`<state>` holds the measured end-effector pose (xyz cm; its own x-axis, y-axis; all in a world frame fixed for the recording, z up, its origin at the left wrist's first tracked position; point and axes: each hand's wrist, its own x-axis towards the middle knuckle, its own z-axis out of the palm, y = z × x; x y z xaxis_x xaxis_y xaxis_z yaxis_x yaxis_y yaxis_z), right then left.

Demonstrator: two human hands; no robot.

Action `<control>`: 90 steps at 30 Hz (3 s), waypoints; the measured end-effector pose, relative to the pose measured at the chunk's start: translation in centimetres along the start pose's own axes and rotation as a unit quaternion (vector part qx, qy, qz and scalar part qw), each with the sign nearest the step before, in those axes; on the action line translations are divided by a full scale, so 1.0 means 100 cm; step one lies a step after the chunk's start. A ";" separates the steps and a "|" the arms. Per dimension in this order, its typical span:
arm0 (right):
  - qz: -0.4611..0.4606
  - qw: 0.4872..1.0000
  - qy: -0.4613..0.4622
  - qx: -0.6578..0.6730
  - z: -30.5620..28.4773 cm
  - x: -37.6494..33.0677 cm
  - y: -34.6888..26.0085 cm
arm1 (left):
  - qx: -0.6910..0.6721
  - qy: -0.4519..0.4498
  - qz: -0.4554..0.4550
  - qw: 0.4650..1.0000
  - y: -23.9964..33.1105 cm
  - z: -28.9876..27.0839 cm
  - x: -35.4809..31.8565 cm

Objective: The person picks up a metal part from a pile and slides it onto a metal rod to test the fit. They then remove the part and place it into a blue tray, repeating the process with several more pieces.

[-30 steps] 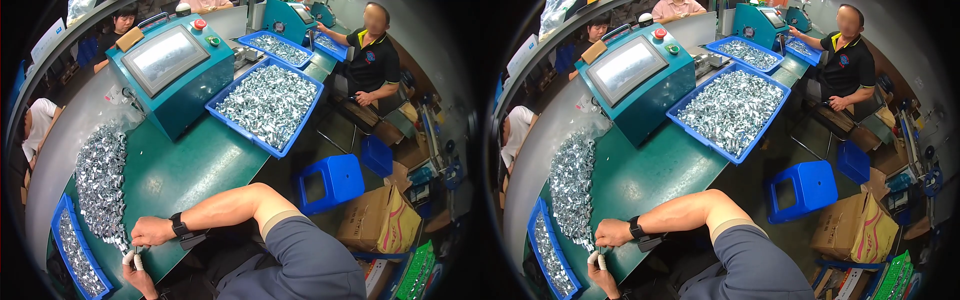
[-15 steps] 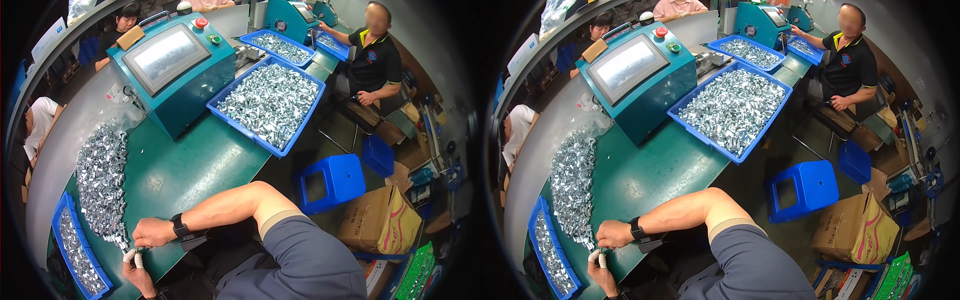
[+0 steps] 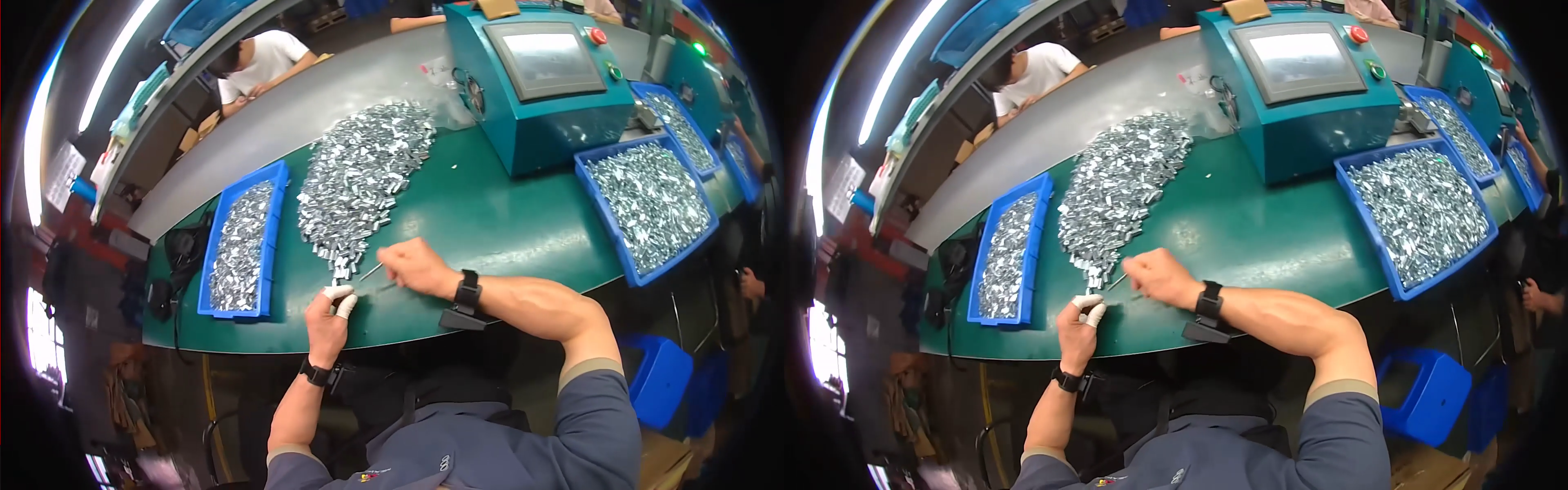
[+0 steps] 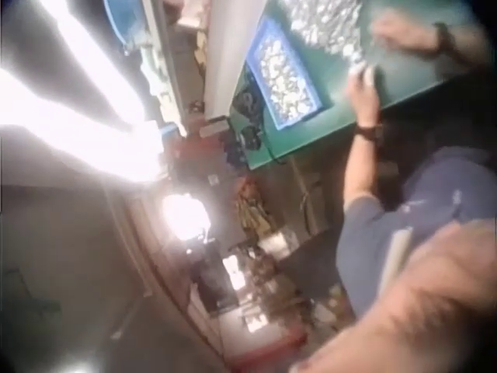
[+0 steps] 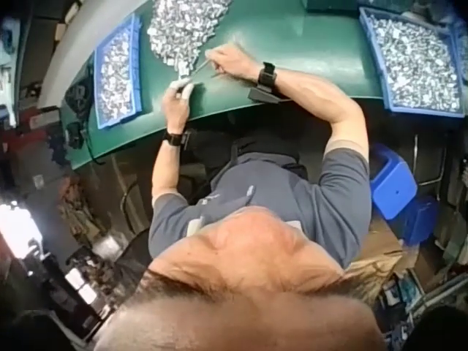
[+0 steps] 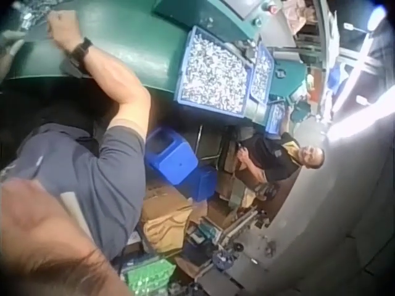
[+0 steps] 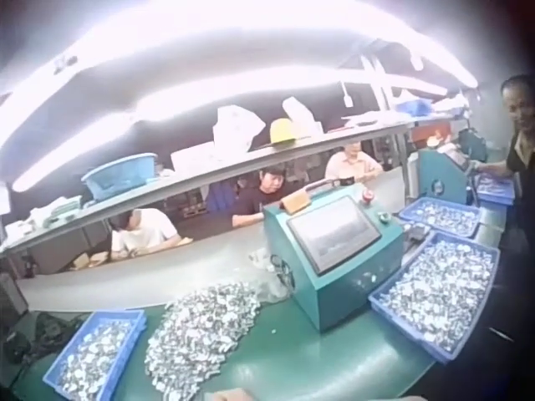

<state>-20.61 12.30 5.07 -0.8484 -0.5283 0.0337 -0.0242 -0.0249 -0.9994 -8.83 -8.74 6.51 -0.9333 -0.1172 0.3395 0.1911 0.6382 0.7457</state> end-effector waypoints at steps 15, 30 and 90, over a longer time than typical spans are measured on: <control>0.010 0.999 0.037 -0.007 -0.041 0.009 -0.015 | 0.025 -0.027 0.020 0.999 0.049 -0.011 0.134; -0.157 0.955 0.144 -0.206 -0.083 -0.008 -0.002 | 0.102 -0.050 0.120 0.986 0.070 0.152 0.383; -0.178 0.947 0.158 -0.216 -0.067 0.005 0.017 | 0.233 -0.061 0.275 0.931 0.010 0.140 0.490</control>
<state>-24.62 17.73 3.30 -0.8599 -0.2704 0.4330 -0.4946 0.2313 -0.8378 -58.65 -3.21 15.88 -0.7663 0.3937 0.5078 0.5242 0.8400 0.1399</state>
